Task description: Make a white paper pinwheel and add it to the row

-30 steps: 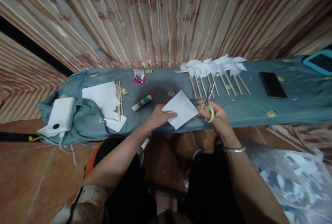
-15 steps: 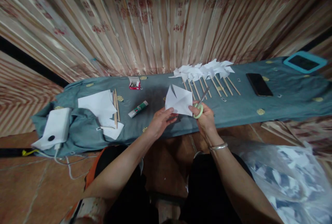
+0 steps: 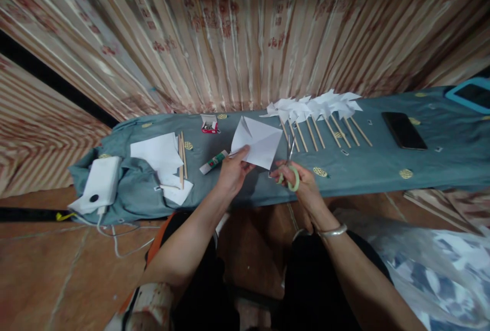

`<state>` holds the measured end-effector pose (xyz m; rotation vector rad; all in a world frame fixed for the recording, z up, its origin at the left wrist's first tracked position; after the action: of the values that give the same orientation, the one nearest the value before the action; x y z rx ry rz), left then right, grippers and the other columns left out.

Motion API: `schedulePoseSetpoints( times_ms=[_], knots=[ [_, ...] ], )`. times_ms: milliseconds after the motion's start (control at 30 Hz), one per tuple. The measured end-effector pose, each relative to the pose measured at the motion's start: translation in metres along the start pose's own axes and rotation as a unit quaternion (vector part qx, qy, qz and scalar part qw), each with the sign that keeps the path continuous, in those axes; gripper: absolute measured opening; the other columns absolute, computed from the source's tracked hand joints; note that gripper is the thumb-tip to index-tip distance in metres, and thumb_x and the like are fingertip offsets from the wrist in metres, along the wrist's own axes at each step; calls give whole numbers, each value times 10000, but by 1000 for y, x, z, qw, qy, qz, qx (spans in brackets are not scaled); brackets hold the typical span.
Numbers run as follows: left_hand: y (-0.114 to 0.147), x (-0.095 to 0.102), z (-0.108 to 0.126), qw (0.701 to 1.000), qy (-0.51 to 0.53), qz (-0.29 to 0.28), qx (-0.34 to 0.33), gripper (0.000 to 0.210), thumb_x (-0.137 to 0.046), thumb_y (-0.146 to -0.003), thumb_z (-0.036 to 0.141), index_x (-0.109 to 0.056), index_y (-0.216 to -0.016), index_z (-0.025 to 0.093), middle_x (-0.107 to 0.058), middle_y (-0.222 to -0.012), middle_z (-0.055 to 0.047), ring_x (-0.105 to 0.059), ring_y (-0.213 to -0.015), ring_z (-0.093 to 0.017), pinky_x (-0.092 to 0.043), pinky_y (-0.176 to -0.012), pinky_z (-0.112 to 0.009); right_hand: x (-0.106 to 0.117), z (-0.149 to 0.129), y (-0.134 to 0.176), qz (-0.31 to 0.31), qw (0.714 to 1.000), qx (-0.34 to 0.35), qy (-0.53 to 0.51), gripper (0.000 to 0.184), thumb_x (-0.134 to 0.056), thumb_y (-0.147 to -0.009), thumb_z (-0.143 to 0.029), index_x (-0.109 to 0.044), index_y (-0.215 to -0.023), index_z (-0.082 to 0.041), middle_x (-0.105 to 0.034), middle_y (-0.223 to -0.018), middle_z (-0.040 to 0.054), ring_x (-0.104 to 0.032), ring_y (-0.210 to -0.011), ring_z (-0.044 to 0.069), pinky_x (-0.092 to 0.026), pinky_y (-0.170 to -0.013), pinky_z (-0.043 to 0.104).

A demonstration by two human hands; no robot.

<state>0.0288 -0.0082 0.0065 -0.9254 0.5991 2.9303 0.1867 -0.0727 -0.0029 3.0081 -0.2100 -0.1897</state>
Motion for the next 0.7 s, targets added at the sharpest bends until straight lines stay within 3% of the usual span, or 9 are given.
schedulePoseSetpoints(
  times_ms=[100,200,400,700],
  knots=[
    [-2,3,9,1000,-4,4,-25,287,-809,-610,274,-652,-821,158,-706,-770,-9,-662,-730,-155,-504,-710,-284,0,5,13,-129,990,-51,27,536,-724,-675,-620,-648,-979,-186,-704,-780,44,-613,-683,153,-481,-640,271],
    [-2,4,12,999,-17,6,-33,311,-818,-588,287,-650,-813,154,-713,-772,-23,-681,-796,-190,-508,-755,-311,-1,12,21,-195,978,-61,52,507,-711,-709,-605,-655,-983,-183,-713,-810,52,-613,-699,150,-480,-653,264],
    [-4,2,3,999,-25,-3,-32,339,-836,-565,321,-657,-789,140,-697,-724,-24,-654,-706,-165,-501,-693,-294,-1,26,21,-236,969,-46,53,496,-638,-786,-605,-654,-1022,-169,-704,-801,57,-587,-653,128,-458,-611,243],
    [-6,0,-1,999,-27,-3,-29,238,-816,-614,282,-670,-742,145,-684,-701,-17,-623,-642,-142,-484,-632,-276,0,23,16,-216,974,-44,52,503,-663,-744,-629,-658,-933,-162,-675,-701,40,-565,-602,121,-445,-565,233]
  ],
)
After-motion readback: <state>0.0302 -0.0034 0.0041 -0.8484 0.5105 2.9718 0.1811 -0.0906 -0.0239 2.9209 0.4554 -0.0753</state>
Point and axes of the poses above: each hand's wrist, its own y-axis away from the middle knuckle, its own x-axis out of the back of the hand, z = x × y, the point moved 2 cm from there along -y, towards the middle knuckle
